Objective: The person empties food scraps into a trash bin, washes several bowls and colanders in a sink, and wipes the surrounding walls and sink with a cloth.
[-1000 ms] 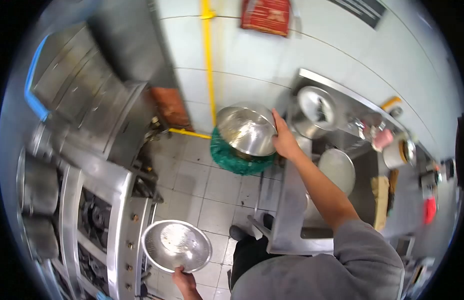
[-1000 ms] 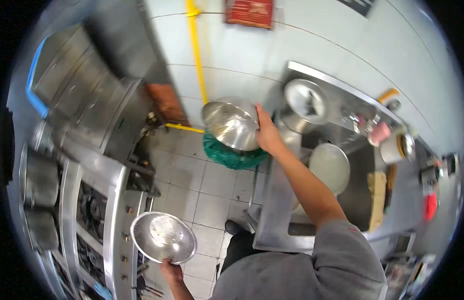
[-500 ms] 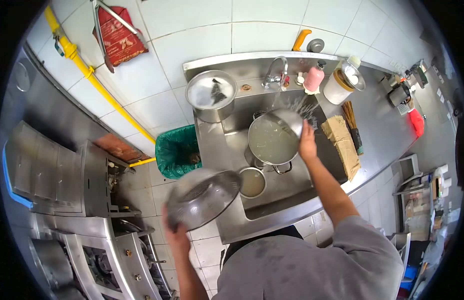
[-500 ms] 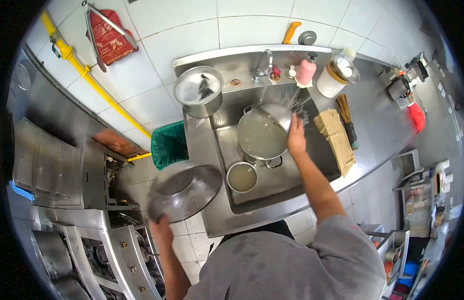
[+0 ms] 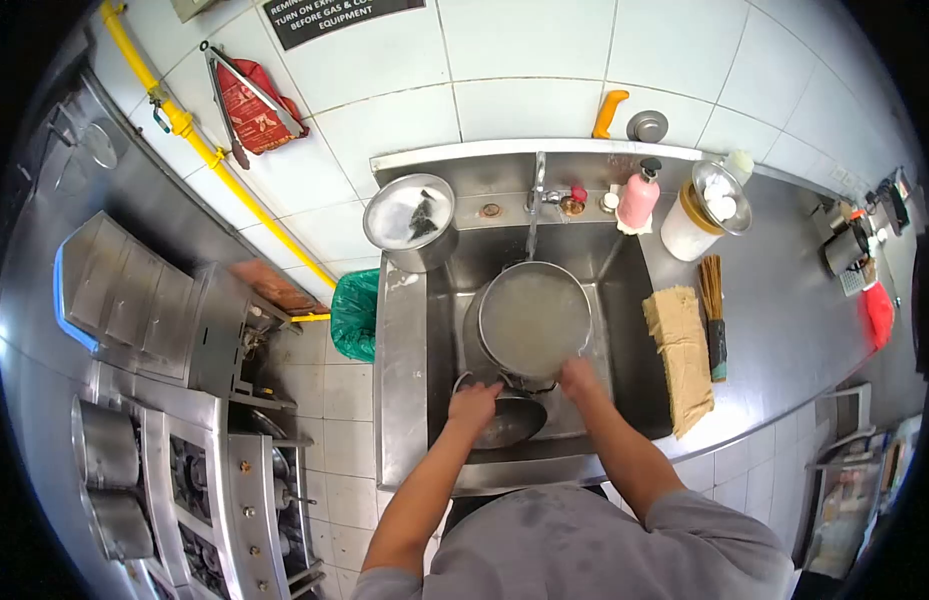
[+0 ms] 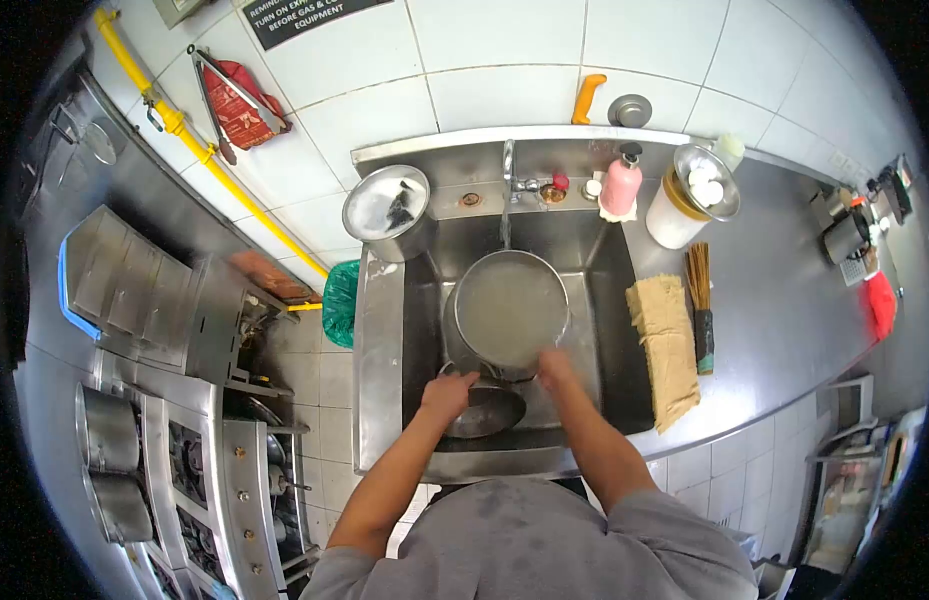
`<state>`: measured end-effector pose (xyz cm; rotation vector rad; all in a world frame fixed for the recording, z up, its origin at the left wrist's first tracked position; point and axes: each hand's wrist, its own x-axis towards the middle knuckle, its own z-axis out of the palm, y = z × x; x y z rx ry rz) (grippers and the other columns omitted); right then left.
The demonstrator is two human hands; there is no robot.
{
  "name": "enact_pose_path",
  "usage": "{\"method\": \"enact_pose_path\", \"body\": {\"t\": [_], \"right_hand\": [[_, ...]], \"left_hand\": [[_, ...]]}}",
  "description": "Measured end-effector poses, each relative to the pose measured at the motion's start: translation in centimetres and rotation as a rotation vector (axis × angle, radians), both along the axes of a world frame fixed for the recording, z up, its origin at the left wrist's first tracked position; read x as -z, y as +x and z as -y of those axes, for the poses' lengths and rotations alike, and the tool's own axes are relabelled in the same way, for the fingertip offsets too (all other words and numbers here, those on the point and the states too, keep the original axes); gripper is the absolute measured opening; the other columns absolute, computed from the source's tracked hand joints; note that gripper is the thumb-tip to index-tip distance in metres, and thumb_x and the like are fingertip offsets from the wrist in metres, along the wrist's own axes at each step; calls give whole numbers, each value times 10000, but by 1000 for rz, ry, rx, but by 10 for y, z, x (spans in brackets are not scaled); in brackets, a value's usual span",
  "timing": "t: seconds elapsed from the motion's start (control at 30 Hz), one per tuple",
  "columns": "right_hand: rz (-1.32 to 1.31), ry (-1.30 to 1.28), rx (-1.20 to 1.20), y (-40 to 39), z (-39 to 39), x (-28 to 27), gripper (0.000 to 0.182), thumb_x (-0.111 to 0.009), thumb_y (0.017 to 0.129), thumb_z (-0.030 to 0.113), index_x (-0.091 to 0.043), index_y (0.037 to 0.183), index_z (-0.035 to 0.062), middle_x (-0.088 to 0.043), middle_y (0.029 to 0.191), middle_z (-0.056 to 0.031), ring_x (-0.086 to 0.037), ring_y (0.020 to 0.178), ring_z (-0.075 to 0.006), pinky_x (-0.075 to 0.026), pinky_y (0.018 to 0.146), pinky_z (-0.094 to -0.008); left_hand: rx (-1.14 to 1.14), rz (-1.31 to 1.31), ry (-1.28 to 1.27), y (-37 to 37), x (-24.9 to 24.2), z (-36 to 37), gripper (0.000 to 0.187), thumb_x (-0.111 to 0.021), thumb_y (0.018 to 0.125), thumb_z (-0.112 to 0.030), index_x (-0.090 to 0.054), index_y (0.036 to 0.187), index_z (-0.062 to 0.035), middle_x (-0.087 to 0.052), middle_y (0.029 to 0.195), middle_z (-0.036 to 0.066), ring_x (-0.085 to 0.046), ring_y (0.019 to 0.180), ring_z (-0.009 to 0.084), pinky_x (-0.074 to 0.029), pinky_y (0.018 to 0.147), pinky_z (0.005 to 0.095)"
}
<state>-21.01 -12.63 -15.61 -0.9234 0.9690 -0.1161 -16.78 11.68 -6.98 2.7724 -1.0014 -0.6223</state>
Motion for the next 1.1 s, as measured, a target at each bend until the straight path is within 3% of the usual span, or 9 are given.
{"method": "enact_pose_path", "body": {"t": [0.1, 0.17, 0.27, 0.4, 0.6, 0.63, 0.83, 1.0, 1.1], "right_hand": [[35, -198, -158, -14, 3, 63, 198, -487, 897, 193, -617, 995, 80, -651, 851, -75, -633, 711, -225, -523, 580, -435], [215, -1311, -606, -22, 23, 212, 203, -489, 904, 248, -650, 907, 125, -645, 773, -44, -613, 680, -201, -495, 590, -442], [40, -1457, -503, -26, -8, 77, 187, -514, 873, 255, -667, 917, 158, -657, 740, -53, -627, 687, -234, -498, 635, -437], [-310, -1416, -1189, -23, 9, -8, 246, -535, 849, 267, -691, 997, 147, -699, 926, -103, -663, 840, -262, -521, 729, -426], [673, -269, 145, 23, 33, -69, 323, -538, 960, 201, -548, 1255, 70, -590, 1201, -44, -562, 1106, -192, -467, 943, -363], [881, 120, 45, 30, 58, -83, 440, -510, 990, 307, -455, 1359, 73, -529, 1319, -59, -507, 1211, -195, -423, 1031, -369], [462, -180, 200, 34, 143, -127, 362, -552, 926, 136, -510, 1263, 12, -588, 1206, -113, -595, 1066, -216, -504, 905, -362], [258, -481, -90, 15, 147, -157, 311, -550, 882, 101, -558, 1164, -29, -646, 1016, -113, -649, 820, -202, -546, 686, -318], [18, -614, -308, 13, 142, -145, 269, -555, 861, 88, -593, 1097, -37, -660, 894, -117, -632, 625, -172, -511, 479, -283]], "left_hand": [[14, -11, 110, -3, 36, 34, 388, -483, 885, -151, -622, 1245, -183, -652, 1125, 138, -644, 1024, 330, -535, 810, 448], [-7, -157, 336, -9, 41, 59, 322, -479, 909, -204, -696, 1132, -121, -651, 1177, 143, -641, 1069, 319, -537, 826, 437], [-33, -175, 396, -20, 71, 80, 302, -516, 902, -232, -719, 1076, -93, -652, 1200, 132, -639, 1089, 302, -540, 830, 426], [143, -150, 348, -23, 48, 70, 293, -601, 856, -241, -708, 1113, -148, -662, 1180, 100, -638, 1082, 293, -546, 803, 441], [291, 226, -150, -25, -29, 13, 461, -547, 846, -141, -563, 1290, -261, -568, 1304, 81, -599, 1065, 273, -517, 831, 418], [285, 220, -151, -24, -51, 10, 461, -547, 846, -141, -563, 1290, -261, -568, 1304, 81, -599, 1065, 273, -517, 831, 418], [198, 447, -527, 17, -92, -9, 549, -589, 796, -75, -522, 1317, -235, -502, 1358, 57, -546, 1140, 286, -481, 855, 400], [-649, 41, -664, 60, -37, 33, 353, -544, 871, -93, -557, 1223, -66, -551, 1230, 213, -558, 1061, 418, -478, 866, 445], [-725, -237, -819, 89, 17, 52, 319, -562, 915, -215, -570, 1162, -15, -625, 1000, 235, -590, 1019, 413, -480, 868, 441]]}}
